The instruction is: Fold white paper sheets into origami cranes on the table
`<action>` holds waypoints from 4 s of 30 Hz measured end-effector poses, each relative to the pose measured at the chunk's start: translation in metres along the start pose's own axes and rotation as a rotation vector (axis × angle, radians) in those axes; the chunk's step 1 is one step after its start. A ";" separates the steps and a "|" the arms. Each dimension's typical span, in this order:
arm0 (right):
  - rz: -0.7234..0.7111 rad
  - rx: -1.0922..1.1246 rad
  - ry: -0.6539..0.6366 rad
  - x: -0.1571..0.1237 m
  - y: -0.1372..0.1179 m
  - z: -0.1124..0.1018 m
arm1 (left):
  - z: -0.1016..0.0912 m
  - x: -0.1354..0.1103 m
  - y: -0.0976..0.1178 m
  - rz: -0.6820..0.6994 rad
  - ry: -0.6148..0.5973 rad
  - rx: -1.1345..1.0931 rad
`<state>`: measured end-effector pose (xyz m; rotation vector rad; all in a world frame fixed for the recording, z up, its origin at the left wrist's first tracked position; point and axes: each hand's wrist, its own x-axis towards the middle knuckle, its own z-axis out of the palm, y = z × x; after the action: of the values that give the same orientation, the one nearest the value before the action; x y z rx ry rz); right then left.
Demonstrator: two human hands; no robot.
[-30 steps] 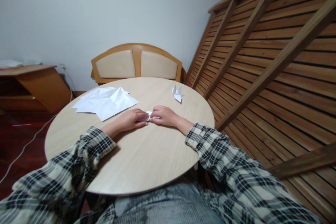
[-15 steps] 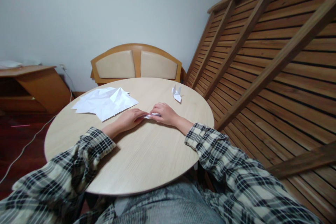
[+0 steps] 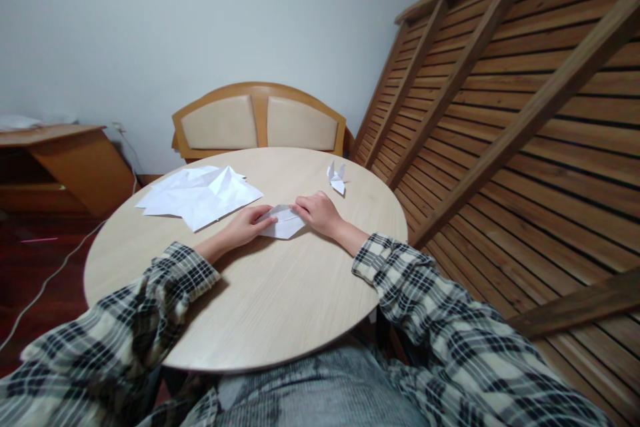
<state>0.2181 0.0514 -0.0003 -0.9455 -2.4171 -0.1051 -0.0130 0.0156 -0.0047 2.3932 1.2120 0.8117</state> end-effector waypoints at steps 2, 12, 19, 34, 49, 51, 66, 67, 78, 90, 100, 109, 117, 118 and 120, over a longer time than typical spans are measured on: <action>0.041 0.000 -0.014 -0.001 0.000 0.001 | 0.000 0.000 0.001 -0.011 -0.005 -0.002; 0.190 -0.050 -0.068 -0.001 -0.004 -0.003 | -0.004 0.002 0.003 -0.104 0.009 0.155; 0.280 -0.119 -0.179 -0.001 0.001 0.002 | -0.009 0.000 0.006 -0.227 0.039 0.448; 0.336 -0.093 -0.227 -0.002 0.004 0.005 | 0.003 0.001 0.008 0.442 -0.113 0.312; -0.195 0.256 -0.158 -0.002 0.003 0.010 | -0.001 -0.001 0.001 0.255 -0.089 0.277; -0.166 0.277 -0.172 -0.001 0.001 0.007 | -0.001 -0.001 0.000 0.259 -0.095 0.271; -0.119 0.273 -0.232 -0.002 0.000 0.001 | -0.001 0.001 -0.001 0.304 -0.088 0.290; -0.121 0.268 -0.230 -0.002 0.000 0.001 | 0.000 0.001 -0.002 0.308 -0.086 0.294; -0.115 0.258 -0.216 -0.001 0.000 0.003 | 0.003 0.001 -0.011 0.275 -0.042 0.283; -0.084 0.276 -0.231 -0.001 0.004 0.005 | 0.001 0.001 -0.008 0.291 -0.066 0.266; -0.108 0.285 -0.255 -0.002 0.003 0.002 | 0.001 0.003 -0.007 0.363 -0.086 0.241; -0.106 0.265 -0.243 -0.001 0.009 0.008 | -0.001 0.001 -0.002 0.374 -0.091 0.242; -0.103 0.236 -0.151 -0.001 0.012 0.012 | 0.000 0.001 -0.003 0.402 -0.101 0.235; -0.114 0.240 -0.156 -0.001 0.012 0.013 | 0.000 0.001 -0.001 0.408 -0.096 0.232; -0.128 0.235 -0.180 -0.001 0.011 0.014 | -0.001 0.001 0.002 0.424 -0.084 0.250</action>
<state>0.2199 0.0630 -0.0137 -0.7201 -2.5830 0.2220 -0.0118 0.0154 -0.0028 2.9142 0.8217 0.6967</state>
